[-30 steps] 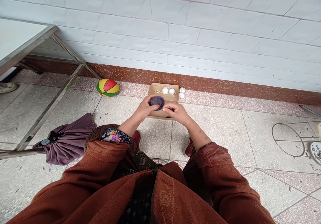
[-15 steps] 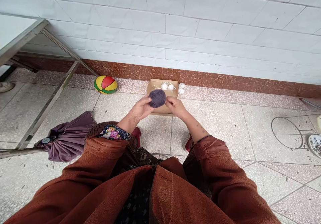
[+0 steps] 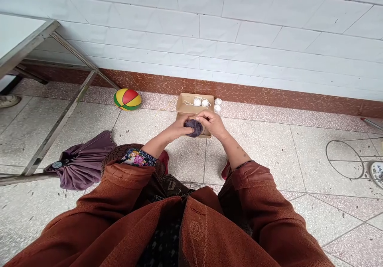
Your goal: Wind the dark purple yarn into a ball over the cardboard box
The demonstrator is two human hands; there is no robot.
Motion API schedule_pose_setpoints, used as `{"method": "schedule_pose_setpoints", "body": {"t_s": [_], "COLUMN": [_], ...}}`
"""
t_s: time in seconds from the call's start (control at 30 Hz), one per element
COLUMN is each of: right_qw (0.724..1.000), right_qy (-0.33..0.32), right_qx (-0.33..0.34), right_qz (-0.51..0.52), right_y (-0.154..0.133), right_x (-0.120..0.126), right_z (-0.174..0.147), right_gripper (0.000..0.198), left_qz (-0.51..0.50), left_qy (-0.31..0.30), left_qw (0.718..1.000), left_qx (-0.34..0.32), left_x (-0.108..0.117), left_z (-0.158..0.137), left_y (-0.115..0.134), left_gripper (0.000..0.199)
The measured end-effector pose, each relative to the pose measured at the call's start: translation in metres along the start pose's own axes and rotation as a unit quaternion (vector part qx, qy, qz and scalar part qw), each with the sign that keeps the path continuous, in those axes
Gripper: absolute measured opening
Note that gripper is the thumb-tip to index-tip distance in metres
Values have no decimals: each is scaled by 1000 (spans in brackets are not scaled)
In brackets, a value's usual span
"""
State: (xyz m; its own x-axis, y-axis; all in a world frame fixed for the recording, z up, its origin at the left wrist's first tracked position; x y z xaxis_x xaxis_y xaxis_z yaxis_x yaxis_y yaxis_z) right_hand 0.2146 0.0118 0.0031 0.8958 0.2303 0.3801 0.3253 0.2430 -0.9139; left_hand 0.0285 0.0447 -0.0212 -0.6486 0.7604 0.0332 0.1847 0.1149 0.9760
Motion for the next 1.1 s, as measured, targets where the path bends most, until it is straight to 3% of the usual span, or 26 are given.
{"method": "schedule_pose_setpoints", "body": {"t_s": [0.1, 0.17, 0.23, 0.43, 0.57, 0.67, 0.77, 0.87, 0.97, 1.1], "right_qw": [999, 999, 998, 996, 993, 995, 999, 1000, 999, 998], "right_qy": [28, 28, 12, -76, -108, -89, -38, 18, 35, 13], "right_qx": [-17, -40, -59, -11, 24, 34, 32, 18, -22, -62], "right_qz": [6, -2, -18, -37, -35, -27, -14, -15, 3, 27], "right_y": [12, 18, 21, 8, -8, -16, -15, -4, 11, 24], "right_x": [4, 3, 0, -20, -25, -17, -4, 5, 4, -6], "right_z": [3, 4, 3, -1, -3, -5, -3, -1, 1, 0], "right_gripper": [38, 38, 36, 30, 28, 26, 26, 27, 27, 23], "left_qz": [-141, -219, -257, -242, -179, -98, -59, -89, -198, -328], "left_qy": [-87, -90, -56, 104, 146, 160, 116, 1, -87, -99], "left_qw": [985, 969, 958, 954, 966, 979, 991, 996, 976, 934], "left_qx": [-41, -76, -113, -144, -121, -80, -23, 0, -26, -99], "left_x": [-9, -9, -5, 11, 14, 14, 11, 4, -4, -8], "left_z": [-6, -9, -9, -2, 0, -2, -3, -5, -8, -10], "left_y": [10, 17, 22, 15, 10, 9, 8, 8, 11, 19], "left_gripper": [75, 70, 65, 55, 54, 58, 72, 80, 70, 55]}}
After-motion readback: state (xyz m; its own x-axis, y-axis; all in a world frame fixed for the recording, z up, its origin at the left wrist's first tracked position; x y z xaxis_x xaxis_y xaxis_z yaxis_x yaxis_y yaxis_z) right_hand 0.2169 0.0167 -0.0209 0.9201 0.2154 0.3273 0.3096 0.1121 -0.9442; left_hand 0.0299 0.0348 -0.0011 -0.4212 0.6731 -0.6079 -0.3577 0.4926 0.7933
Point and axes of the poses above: each hand's wrist, its own z-axis towards the middle knuckle, its own x-axis out of the back of the hand, y = z × x, the point moved 3 cm from there along z, towards the middle knuckle, and after that the axes turned 14 degrees about -y, right-handed, at the moved point
